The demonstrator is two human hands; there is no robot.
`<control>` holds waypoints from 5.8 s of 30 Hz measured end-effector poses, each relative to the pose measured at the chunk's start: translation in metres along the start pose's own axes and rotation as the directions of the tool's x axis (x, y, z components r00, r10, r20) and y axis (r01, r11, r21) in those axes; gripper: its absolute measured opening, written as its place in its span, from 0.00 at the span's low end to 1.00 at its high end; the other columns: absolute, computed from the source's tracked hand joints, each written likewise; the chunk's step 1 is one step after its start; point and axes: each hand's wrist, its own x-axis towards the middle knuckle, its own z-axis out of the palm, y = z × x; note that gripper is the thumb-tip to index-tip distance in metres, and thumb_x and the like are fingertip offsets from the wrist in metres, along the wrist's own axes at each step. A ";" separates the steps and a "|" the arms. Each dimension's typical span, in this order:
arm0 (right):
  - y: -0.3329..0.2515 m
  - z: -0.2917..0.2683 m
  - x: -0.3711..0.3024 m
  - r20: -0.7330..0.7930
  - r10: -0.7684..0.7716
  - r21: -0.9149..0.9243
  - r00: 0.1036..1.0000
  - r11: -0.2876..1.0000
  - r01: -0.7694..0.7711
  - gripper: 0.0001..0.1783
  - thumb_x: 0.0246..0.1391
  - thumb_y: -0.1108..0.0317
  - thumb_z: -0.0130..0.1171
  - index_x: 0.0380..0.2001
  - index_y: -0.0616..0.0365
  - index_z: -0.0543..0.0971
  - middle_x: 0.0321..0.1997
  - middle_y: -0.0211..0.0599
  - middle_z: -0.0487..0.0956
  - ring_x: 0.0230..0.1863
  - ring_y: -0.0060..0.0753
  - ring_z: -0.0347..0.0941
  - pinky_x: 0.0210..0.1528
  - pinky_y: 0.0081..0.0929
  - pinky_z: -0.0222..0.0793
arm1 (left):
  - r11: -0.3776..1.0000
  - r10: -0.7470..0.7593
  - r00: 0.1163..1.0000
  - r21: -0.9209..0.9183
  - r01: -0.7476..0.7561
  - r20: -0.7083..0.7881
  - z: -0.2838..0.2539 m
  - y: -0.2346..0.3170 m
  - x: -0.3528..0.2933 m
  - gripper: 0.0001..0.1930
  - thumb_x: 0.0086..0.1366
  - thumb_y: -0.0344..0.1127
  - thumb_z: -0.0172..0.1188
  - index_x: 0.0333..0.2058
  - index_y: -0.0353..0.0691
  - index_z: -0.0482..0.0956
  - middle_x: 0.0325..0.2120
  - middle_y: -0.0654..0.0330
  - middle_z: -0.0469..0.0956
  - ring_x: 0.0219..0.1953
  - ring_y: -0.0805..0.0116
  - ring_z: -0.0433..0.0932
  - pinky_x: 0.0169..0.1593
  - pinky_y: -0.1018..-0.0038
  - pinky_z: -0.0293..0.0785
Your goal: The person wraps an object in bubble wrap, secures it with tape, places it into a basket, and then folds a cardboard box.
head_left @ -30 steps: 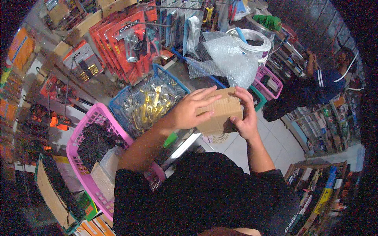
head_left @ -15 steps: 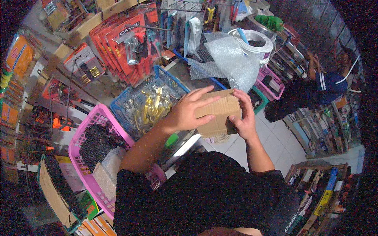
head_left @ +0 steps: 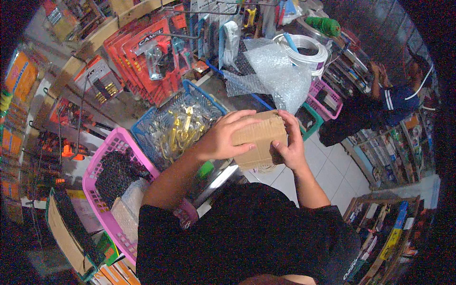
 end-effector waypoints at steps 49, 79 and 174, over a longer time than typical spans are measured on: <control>-0.009 0.008 -0.015 -0.080 0.185 0.315 0.979 0.937 -0.151 0.34 0.40 0.68 0.59 0.54 0.57 0.62 0.54 0.41 0.64 0.57 0.38 0.60 0.59 0.34 0.55 | 0.999 -0.031 0.998 -0.010 0.032 0.057 0.011 0.000 -0.006 0.28 0.52 0.39 0.61 0.53 0.43 0.66 0.55 0.51 0.62 0.56 0.51 0.62 0.58 0.62 0.58; 0.002 0.003 -0.006 0.021 0.121 -0.067 0.992 0.991 -0.119 0.34 0.42 0.70 0.55 0.57 0.53 0.63 0.58 0.42 0.59 0.61 0.41 0.53 0.61 0.35 0.51 | 0.999 -0.051 0.995 -0.007 0.051 0.087 0.025 -0.024 -0.008 0.26 0.57 0.38 0.56 0.54 0.38 0.64 0.57 0.51 0.60 0.59 0.53 0.57 0.61 0.61 0.52; 0.006 -0.019 0.009 0.113 0.254 0.319 0.961 0.906 -0.277 0.39 0.38 0.58 0.68 0.54 0.55 0.63 0.48 0.36 0.68 0.50 0.31 0.64 0.53 0.28 0.59 | -0.031 -0.428 0.582 -0.655 0.755 0.692 0.018 -0.023 -0.004 0.28 0.63 0.56 0.40 0.53 0.42 0.64 0.46 0.57 0.72 0.45 0.62 0.74 0.46 0.61 0.71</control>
